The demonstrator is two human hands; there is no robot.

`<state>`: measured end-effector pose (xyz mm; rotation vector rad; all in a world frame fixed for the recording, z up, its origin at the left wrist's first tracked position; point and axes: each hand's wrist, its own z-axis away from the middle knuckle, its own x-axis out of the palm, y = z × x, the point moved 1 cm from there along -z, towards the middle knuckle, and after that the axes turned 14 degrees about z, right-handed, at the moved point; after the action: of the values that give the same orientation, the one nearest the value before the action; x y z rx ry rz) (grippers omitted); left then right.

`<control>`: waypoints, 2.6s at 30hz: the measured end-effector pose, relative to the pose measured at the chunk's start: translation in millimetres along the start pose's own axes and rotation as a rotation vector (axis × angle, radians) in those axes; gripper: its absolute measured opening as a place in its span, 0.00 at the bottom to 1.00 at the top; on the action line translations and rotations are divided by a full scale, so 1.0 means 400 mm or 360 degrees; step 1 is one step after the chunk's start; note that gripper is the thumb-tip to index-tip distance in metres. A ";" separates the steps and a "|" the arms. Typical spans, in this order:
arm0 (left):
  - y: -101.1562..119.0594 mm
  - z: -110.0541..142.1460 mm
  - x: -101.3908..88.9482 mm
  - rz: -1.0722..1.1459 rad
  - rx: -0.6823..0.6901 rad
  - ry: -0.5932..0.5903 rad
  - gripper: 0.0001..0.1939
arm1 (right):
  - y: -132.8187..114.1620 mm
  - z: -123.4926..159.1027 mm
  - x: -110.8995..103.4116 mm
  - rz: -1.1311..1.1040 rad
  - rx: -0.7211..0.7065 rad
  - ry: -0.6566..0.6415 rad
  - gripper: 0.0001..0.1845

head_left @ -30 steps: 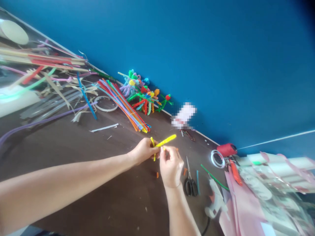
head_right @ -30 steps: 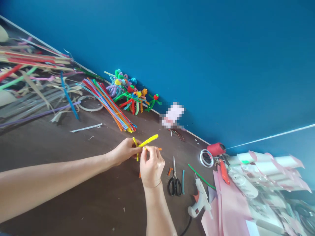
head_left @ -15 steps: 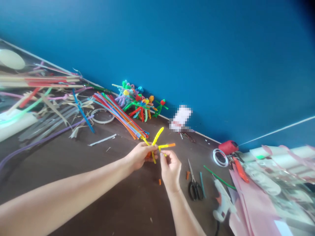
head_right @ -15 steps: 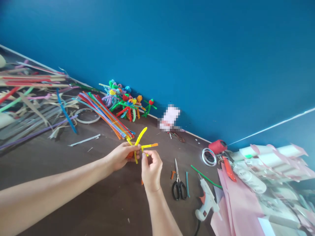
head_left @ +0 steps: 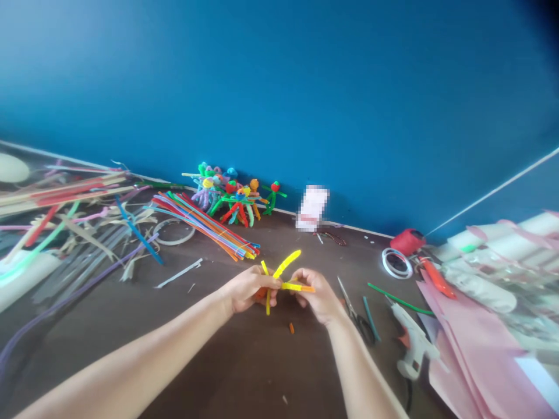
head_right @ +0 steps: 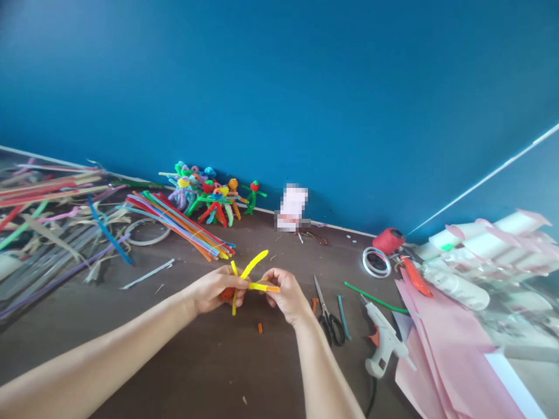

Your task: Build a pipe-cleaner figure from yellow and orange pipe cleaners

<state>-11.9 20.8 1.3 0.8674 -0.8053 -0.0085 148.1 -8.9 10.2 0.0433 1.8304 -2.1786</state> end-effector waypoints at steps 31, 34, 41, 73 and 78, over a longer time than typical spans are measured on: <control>-0.037 -0.011 -0.004 -0.0918 0.0896 0.0682 0.04 | -0.027 0.031 0.067 0.1559 -0.0946 0.1114 0.06; -0.036 -0.011 -0.002 -0.0922 0.0960 0.0683 0.03 | -0.028 0.030 0.072 0.1572 -0.0895 0.1162 0.04; -0.038 -0.012 0.005 -0.0841 0.0957 0.0646 0.04 | -0.018 0.026 0.078 0.1485 -0.0772 0.1178 0.06; -0.009 -0.013 -0.017 0.0250 0.0163 0.0147 0.06 | -0.010 0.000 0.033 -0.0126 -0.0182 0.0243 0.02; -0.008 -0.006 -0.013 0.0141 0.0099 0.0094 0.07 | -0.013 0.004 0.025 -0.0214 -0.0159 0.0084 0.02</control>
<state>-13.0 21.8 -5.1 0.8859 -0.7915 0.1202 137.3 -11.6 13.4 -0.0451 2.0231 -2.1896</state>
